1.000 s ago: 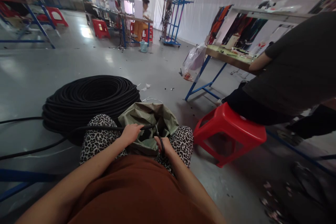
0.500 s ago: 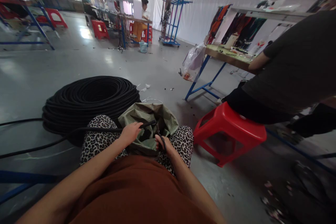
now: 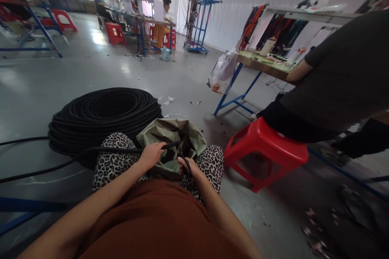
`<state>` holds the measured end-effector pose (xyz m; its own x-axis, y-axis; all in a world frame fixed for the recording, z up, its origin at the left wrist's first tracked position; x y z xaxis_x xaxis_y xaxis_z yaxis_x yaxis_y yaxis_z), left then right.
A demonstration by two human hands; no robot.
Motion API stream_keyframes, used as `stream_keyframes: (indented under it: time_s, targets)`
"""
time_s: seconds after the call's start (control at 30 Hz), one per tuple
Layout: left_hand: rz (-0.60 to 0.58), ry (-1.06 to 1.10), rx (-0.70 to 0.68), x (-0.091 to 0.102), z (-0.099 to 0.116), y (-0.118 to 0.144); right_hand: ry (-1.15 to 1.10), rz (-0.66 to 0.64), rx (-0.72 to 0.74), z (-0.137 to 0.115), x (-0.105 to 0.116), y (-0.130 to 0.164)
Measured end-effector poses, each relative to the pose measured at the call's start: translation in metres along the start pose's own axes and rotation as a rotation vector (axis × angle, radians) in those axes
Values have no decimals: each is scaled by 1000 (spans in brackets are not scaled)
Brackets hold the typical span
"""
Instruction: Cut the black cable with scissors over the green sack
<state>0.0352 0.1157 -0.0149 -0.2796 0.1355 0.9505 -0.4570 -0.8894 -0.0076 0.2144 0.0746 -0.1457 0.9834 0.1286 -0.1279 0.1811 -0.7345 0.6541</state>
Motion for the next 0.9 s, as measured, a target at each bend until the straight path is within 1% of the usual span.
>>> stream_keyframes:
  time_s: [0.2,0.43,0.6,0.8,0.9]
  targets:
    - [-27,-27,2,-1,5,-1,10,19,-27,0,0,0]
    - [-92,-68,-1,-2,9,-3,17,10,-34,-1,-2,1]
    - [-105,-61,5,-2,7,-3,27,13,-24,0,-1,-1]
    - [-101,-61,24,-1,6,-4,13,4,-12,0,0,-1]
    - [-94,-59,23,-1,5,-3,41,7,-8,0,1,-2]
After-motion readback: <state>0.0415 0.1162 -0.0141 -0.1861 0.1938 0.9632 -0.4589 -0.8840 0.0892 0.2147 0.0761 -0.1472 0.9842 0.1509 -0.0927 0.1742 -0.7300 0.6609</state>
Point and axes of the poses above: each hand's wrist, its own y-axis away from the middle knuckle, its own x-axis out of the back of the hand, z = x × y, the point moved 10 cm from there along -y, towards the middle knuckle, and after that the axes turned 10 degrees about -x, right-handed, at the moved point
